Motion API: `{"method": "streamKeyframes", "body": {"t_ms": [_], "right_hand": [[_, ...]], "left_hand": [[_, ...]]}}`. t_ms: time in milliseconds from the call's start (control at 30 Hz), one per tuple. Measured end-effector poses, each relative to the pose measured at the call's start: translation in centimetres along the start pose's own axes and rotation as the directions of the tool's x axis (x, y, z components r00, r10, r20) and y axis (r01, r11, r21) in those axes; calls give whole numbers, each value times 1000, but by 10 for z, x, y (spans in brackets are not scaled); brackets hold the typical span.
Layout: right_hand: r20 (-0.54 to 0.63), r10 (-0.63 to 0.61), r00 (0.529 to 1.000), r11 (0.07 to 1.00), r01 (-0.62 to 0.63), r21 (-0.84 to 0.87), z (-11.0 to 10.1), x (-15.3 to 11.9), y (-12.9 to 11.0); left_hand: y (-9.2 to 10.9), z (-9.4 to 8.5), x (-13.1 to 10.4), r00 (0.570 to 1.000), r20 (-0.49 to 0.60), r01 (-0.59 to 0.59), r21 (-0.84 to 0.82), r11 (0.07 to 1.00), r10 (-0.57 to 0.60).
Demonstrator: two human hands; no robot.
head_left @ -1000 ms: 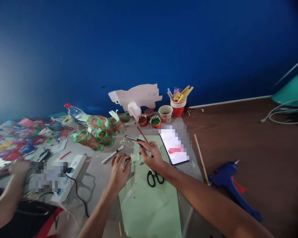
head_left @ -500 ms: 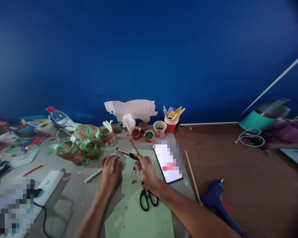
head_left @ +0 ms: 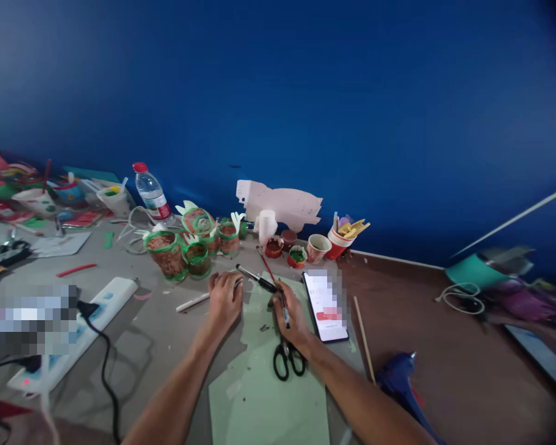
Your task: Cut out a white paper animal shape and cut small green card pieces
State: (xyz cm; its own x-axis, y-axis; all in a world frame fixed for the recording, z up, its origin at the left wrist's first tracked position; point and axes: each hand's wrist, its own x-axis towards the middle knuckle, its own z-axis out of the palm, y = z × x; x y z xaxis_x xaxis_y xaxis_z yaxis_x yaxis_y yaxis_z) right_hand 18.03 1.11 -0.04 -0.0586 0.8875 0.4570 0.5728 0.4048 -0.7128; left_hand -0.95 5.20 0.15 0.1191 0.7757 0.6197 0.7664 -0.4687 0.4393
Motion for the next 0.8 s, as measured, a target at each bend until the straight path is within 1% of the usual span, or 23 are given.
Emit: {"method": "streamKeyframes", "body": {"t_ms": [67, 167, 267, 333, 400, 467, 533, 600, 700, 767, 800], "right_hand": [[0, -16, 1000, 1000, 16, -7, 0, 0, -3], [9, 4, 1000, 1000, -5, 17, -3, 0, -10], [25, 61, 998, 993, -63, 102, -9, 0, -16], [19, 125, 992, 971, -126, 203, -13, 1, -18], [8, 254, 967, 904, -241, 352, -17, 5, -18], [22, 403, 915, 788, -359, 500, -21, 12, -17], [47, 459, 887, 717, -401, 569, -24, 20, -16], [78, 457, 886, 693, -409, 594, -26, 27, -18], [151, 419, 895, 692, -423, 586, -24, 35, -25], [223, 363, 905, 722, -424, 546, -22, 38, -31], [256, 323, 911, 755, -411, 511, -20, 39, -34]], "left_hand": [[-1, 1, -1, 1000, -7, 3, -5, 1000, -3], [-1, 2, -1, 1000, -16, 6, -5, 1000, -6], [-1, 2, -1, 1000, -19, 13, -2, 1000, -13], [0, 1, -1, 1000, -19, 17, 1, 1000, -17], [2, 0, 0, 1000, -12, 18, 3, 1000, -18], [4, -2, 0, 1000, -4, 20, 0, 1000, -20], [6, -2, 0, 1000, 1, 26, -1, 1000, -26], [6, -1, 0, 1000, 10, 23, 0, 1000, -23], [5, 0, 0, 1000, 26, 3, -2, 1000, -3], [5, 1, 0, 1000, 25, 3, 4, 1000, -3], [5, 1, 0, 1000, 21, 7, 8, 1000, -8]]}}
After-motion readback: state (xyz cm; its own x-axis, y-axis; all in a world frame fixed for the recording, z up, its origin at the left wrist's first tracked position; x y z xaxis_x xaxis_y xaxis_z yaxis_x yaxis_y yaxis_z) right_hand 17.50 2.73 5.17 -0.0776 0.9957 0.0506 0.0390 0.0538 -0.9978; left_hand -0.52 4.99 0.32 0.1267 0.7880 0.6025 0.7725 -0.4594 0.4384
